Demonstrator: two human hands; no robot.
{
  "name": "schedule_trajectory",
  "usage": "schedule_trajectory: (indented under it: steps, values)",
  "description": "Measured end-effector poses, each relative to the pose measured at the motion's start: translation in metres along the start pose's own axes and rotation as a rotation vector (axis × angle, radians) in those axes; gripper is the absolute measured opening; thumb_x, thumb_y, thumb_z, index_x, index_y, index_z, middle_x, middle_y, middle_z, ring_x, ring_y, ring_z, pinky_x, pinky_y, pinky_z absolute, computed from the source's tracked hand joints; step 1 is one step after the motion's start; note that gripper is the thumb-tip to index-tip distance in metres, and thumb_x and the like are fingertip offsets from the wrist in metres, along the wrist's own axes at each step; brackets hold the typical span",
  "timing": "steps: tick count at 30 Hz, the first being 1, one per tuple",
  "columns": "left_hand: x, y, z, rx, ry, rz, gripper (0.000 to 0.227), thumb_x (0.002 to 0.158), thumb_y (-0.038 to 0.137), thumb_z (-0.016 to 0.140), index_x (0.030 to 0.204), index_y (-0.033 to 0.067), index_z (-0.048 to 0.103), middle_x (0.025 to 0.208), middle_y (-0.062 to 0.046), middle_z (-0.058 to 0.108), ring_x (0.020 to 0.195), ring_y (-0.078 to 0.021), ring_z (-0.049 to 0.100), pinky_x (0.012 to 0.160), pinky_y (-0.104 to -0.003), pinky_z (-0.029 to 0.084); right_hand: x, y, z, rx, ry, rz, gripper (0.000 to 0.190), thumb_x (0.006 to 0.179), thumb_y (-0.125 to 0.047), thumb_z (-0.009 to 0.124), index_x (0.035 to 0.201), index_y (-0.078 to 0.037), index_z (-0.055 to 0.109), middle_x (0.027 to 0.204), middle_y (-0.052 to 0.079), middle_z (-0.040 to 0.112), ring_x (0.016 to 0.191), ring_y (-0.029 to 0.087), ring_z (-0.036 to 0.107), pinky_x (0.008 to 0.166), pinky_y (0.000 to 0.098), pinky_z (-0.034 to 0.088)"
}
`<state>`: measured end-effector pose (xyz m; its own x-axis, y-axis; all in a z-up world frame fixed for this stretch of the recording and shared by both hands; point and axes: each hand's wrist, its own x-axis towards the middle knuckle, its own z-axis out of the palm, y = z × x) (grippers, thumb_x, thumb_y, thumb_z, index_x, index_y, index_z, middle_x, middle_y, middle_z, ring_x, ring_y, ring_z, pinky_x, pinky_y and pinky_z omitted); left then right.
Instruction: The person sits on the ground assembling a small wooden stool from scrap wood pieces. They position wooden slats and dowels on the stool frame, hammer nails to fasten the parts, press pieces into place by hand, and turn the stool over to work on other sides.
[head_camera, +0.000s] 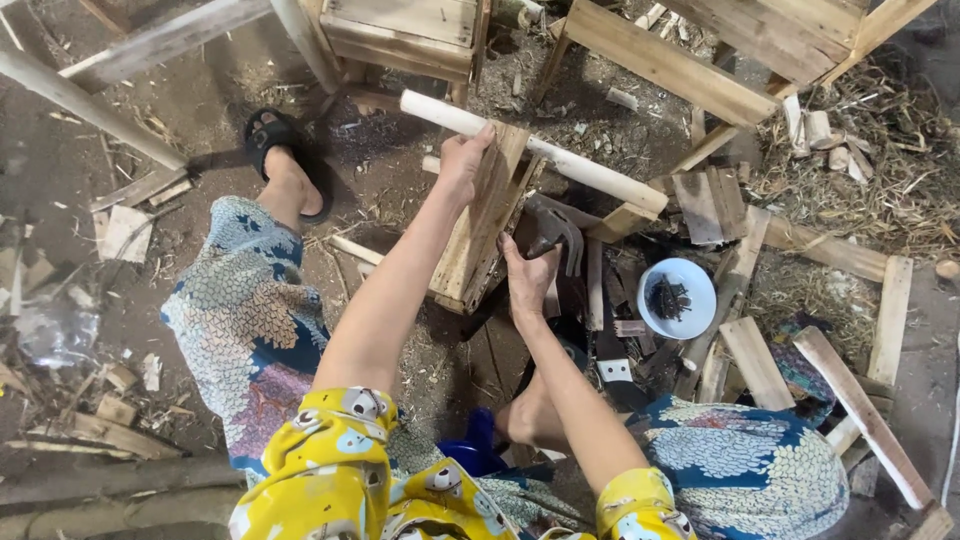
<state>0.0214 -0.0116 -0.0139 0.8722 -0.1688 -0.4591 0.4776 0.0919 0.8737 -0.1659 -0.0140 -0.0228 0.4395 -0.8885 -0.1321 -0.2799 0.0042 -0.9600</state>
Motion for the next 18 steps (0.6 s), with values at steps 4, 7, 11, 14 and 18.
schedule_trajectory:
  steps: [4, 7, 11, 14, 18]
  values:
    - [0.024, -0.021, 0.006, 0.328, 0.082, -0.029, 0.046, 0.063, 0.042, 0.080, 0.098, 0.0124, 0.072, 0.095, -0.008, 0.071, 0.102, -0.0277, 0.065, 0.084, -0.039, 0.052, 0.001, 0.003, -0.001, -0.038, 0.026, 0.040, 0.083, 0.061, -0.039, 0.089, 0.126, -0.008, 0.048, 0.120, 0.014, 0.055, 0.116, 0.025, 0.052, 0.099, 0.0375, 0.042]
    - [0.050, -0.049, 0.006, 0.416, 0.114, -0.055, 0.043, 0.061, 0.040, 0.081, 0.097, 0.0183, 0.072, 0.094, -0.005, 0.071, 0.101, -0.0261, 0.065, 0.085, -0.040, 0.052, -0.003, -0.010, -0.003, -0.034, 0.026, 0.061, 0.080, 0.062, -0.039, 0.088, 0.124, -0.007, 0.049, 0.118, 0.015, 0.056, 0.114, 0.026, 0.054, 0.098, 0.0384, 0.043]
    - [0.045, -0.041, 0.004, 0.415, 0.108, -0.081, 0.042, 0.064, 0.033, 0.079, 0.100, 0.0116, 0.070, 0.100, -0.014, 0.069, 0.105, -0.0319, 0.063, 0.086, -0.042, 0.052, -0.006, -0.025, -0.004, -0.019, 0.021, 0.080, 0.079, 0.063, -0.040, 0.087, 0.123, -0.006, 0.050, 0.117, 0.016, 0.056, 0.114, 0.026, 0.054, 0.098, 0.0388, 0.042]
    - [0.044, -0.041, 0.006, 0.395, 0.112, -0.080, 0.042, 0.063, 0.031, 0.080, 0.096, 0.0090, 0.069, 0.097, -0.018, 0.069, 0.102, -0.0359, 0.064, 0.084, -0.045, 0.052, -0.012, -0.041, -0.005, -0.030, 0.015, 0.080, 0.085, 0.062, -0.043, 0.086, 0.124, 0.000, 0.047, 0.121, 0.023, 0.053, 0.118, 0.034, 0.050, 0.101, 0.0435, 0.040]
    - [-0.010, -0.005, 0.013, 0.295, 0.061, -0.069, 0.044, 0.062, 0.026, 0.080, 0.098, 0.0033, 0.067, 0.101, -0.021, 0.067, 0.106, -0.0361, 0.061, 0.087, -0.046, 0.049, -0.010, -0.028, -0.005, -0.024, 0.001, 0.079, 0.085, 0.063, -0.043, 0.086, 0.126, -0.001, 0.047, 0.123, 0.022, 0.052, 0.120, 0.033, 0.049, 0.102, 0.0433, 0.039]
